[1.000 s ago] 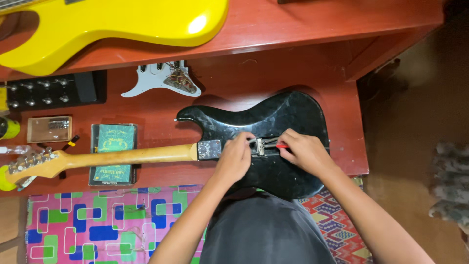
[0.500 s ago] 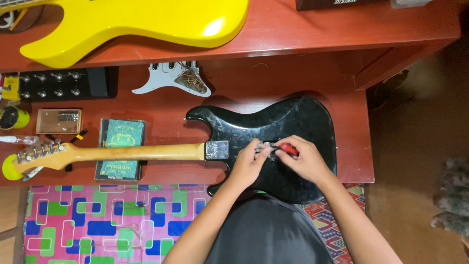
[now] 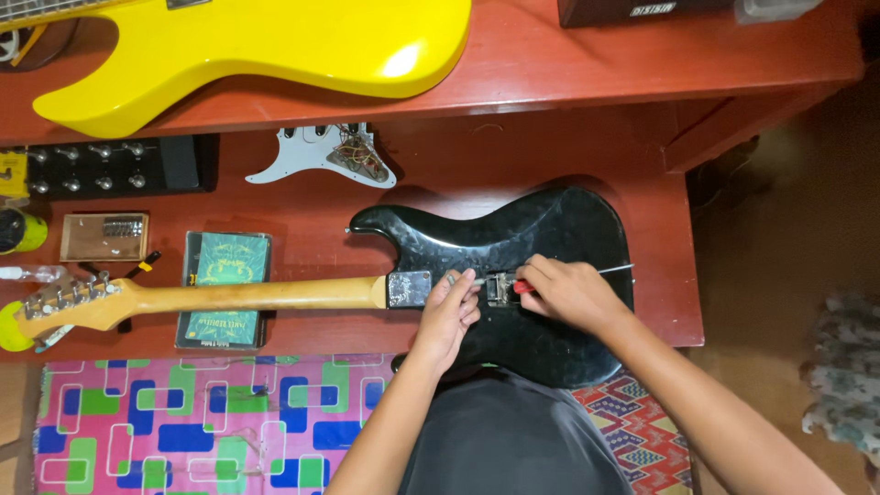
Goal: The person uses a screwdriver to adjust the tuning pegs on the headstock of a black electric guitar, then moves to the body to adjust the bridge saddles. The person handles the guitar neck and body while turning screws on the tuning hardware and bridge.
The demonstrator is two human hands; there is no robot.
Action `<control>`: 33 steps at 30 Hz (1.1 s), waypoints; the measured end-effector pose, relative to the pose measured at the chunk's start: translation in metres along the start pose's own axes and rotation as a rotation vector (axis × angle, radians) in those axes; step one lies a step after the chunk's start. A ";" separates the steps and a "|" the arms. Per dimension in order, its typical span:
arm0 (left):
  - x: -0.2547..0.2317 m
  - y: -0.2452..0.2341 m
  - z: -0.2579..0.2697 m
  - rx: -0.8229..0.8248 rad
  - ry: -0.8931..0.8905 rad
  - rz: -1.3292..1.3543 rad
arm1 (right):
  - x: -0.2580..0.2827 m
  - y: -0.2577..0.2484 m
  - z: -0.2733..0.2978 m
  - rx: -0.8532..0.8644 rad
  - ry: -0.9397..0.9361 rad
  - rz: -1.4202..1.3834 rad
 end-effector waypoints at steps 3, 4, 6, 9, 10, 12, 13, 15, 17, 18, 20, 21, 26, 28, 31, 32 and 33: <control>0.010 -0.004 -0.014 0.002 -0.016 0.016 | -0.005 -0.011 -0.002 0.004 0.299 -0.211; 0.009 0.000 -0.012 -0.001 -0.017 0.019 | -0.001 -0.008 -0.001 0.007 0.297 -0.213; 0.003 0.009 -0.010 -0.020 0.024 -0.070 | -0.014 0.005 0.019 -0.285 0.870 -0.825; 0.011 0.016 -0.016 -0.016 0.041 -0.173 | 0.026 -0.029 0.005 -0.444 1.007 -1.169; 0.019 0.015 -0.021 -0.010 0.040 -0.179 | 0.034 -0.025 0.004 -0.453 1.010 -1.167; 0.036 0.009 -0.031 -0.101 0.031 -0.200 | 0.049 -0.017 0.006 -0.471 1.087 -1.207; 0.034 0.012 -0.029 -0.091 0.027 -0.211 | 0.052 -0.013 0.006 -0.486 1.095 -1.204; 0.033 0.016 -0.025 -0.150 -0.015 -0.224 | 0.057 -0.003 0.012 -0.465 1.205 -1.096; 0.034 0.024 -0.021 -0.165 -0.014 -0.239 | 0.054 -0.013 0.011 -0.424 1.242 -1.040; 0.035 0.026 -0.018 -0.196 -0.009 -0.240 | 0.054 -0.017 0.012 -0.363 1.267 -0.989; 0.052 0.014 -0.033 -0.212 -0.013 -0.354 | 0.048 -0.005 0.021 -0.373 1.260 -0.940; 0.061 0.007 -0.040 -0.232 -0.011 -0.462 | 0.046 0.001 0.026 -0.378 1.245 -0.891; 0.050 0.016 -0.036 -0.255 0.013 -0.472 | 0.048 0.002 0.030 -0.344 1.103 -0.887; 0.047 0.015 -0.032 -0.274 0.035 -0.435 | 0.040 -0.010 0.031 -0.341 1.002 -0.904; 0.048 0.009 -0.024 -0.273 0.030 -0.176 | 0.009 -0.029 0.038 -0.164 0.933 -0.388; 0.049 0.003 -0.025 -0.262 0.063 -0.153 | 0.001 -0.029 0.032 0.015 0.943 -0.334; 0.050 -0.002 -0.026 -0.251 0.097 -0.130 | -0.006 -0.029 0.026 0.192 0.947 -0.276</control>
Point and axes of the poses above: each hand's wrist, its own z-axis away from the middle knuckle, its own y-axis out of the palm, x = y × z, the point moved 5 cm from there along -z, towards the middle knuckle, and after that the axes turned 10 degrees about -y, right-handed, at the moved point
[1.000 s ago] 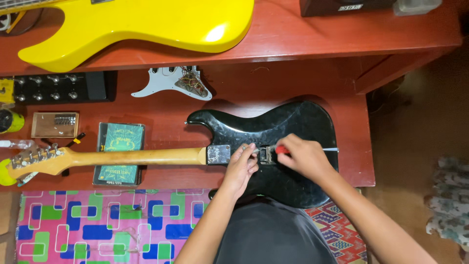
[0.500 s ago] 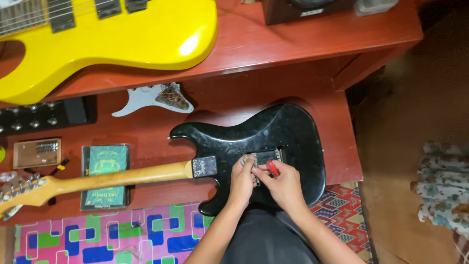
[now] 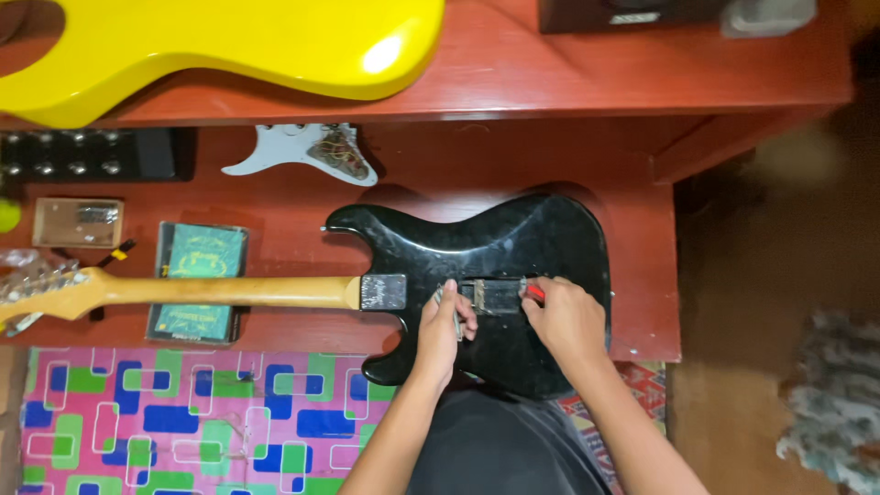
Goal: The person uses a screwdriver to adjust the tuning pegs on the headstock of a black electric guitar, then moves to the body to adjust the bridge saddles. The person handles the guitar neck and body while turning screws on the tuning hardware and bridge.
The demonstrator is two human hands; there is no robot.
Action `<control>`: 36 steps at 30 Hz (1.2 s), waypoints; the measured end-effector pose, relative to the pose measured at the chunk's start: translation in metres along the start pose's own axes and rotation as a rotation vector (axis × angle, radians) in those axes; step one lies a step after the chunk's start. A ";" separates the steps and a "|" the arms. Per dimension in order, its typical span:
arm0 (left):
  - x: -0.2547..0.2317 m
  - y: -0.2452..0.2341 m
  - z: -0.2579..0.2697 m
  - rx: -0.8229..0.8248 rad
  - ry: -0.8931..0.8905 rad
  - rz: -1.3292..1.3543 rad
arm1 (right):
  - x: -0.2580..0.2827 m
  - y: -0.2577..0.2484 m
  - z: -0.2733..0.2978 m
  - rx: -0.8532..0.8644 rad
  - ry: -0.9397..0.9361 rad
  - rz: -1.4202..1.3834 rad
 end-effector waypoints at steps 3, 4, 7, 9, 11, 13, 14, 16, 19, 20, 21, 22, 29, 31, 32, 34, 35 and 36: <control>-0.008 -0.013 0.013 0.021 -0.037 0.071 | -0.002 0.021 -0.017 0.164 -0.001 0.179; -0.007 -0.021 0.014 0.010 -0.035 0.078 | -0.003 0.022 -0.019 0.171 -0.011 0.181; -0.010 -0.046 0.013 0.008 -0.018 0.083 | 0.004 0.019 -0.022 0.198 0.035 0.220; -0.015 -0.062 0.012 0.029 -0.009 0.147 | 0.018 0.000 -0.016 0.163 0.146 0.184; -0.020 -0.074 0.007 0.037 -0.030 0.143 | 0.033 -0.008 -0.004 0.067 0.178 0.181; -0.021 -0.090 -0.001 0.047 -0.056 0.136 | 0.048 -0.016 0.009 -0.028 0.216 0.176; -0.020 -0.097 -0.008 0.083 -0.100 0.128 | 0.053 -0.022 0.015 -0.085 0.329 0.162; -0.030 -0.118 -0.008 0.109 -0.144 0.115 | 0.068 -0.019 0.032 -0.135 0.438 0.141; -0.071 -0.143 0.010 0.161 -0.178 0.002 | 0.101 -0.002 0.053 -0.408 0.288 -0.206; -0.092 -0.147 0.025 0.222 -0.156 -0.087 | 0.114 0.015 0.059 -0.411 0.245 -0.437; -0.113 -0.152 0.038 0.269 -0.123 -0.171 | 0.129 0.033 0.057 -0.400 0.181 -0.673; -0.128 -0.164 0.042 0.257 -0.102 -0.161 | 0.155 0.052 0.054 -0.395 0.155 -0.676; -0.229 -0.274 0.086 0.274 0.341 -0.384 | 0.337 0.122 0.080 -0.378 0.164 -1.234; -0.248 -0.311 0.091 0.221 0.294 -0.422 | 0.368 0.135 0.079 -0.323 0.153 -1.153; -0.257 -0.328 0.091 0.180 0.322 -0.514 | 0.381 0.144 0.072 -0.300 -0.013 -1.130; -0.255 -0.373 0.111 0.098 0.291 -0.597 | 0.409 0.166 0.083 -0.211 -0.143 -1.107; -0.261 -0.389 0.115 0.081 0.338 -0.613 | 0.432 0.170 0.080 -0.128 -0.249 -1.158; -0.267 -0.405 0.120 0.063 0.385 -0.628 | 0.455 0.174 0.078 -0.043 -0.355 -1.206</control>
Point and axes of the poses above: each hand's wrist, its own z-axis away from the middle knuckle, its own y-axis out of the palm, x = y × z, the point moved 5 cm from there along -z, towards the middle knuckle, and after that the axes turned 10 degrees about -y, right-handed, at the moved point
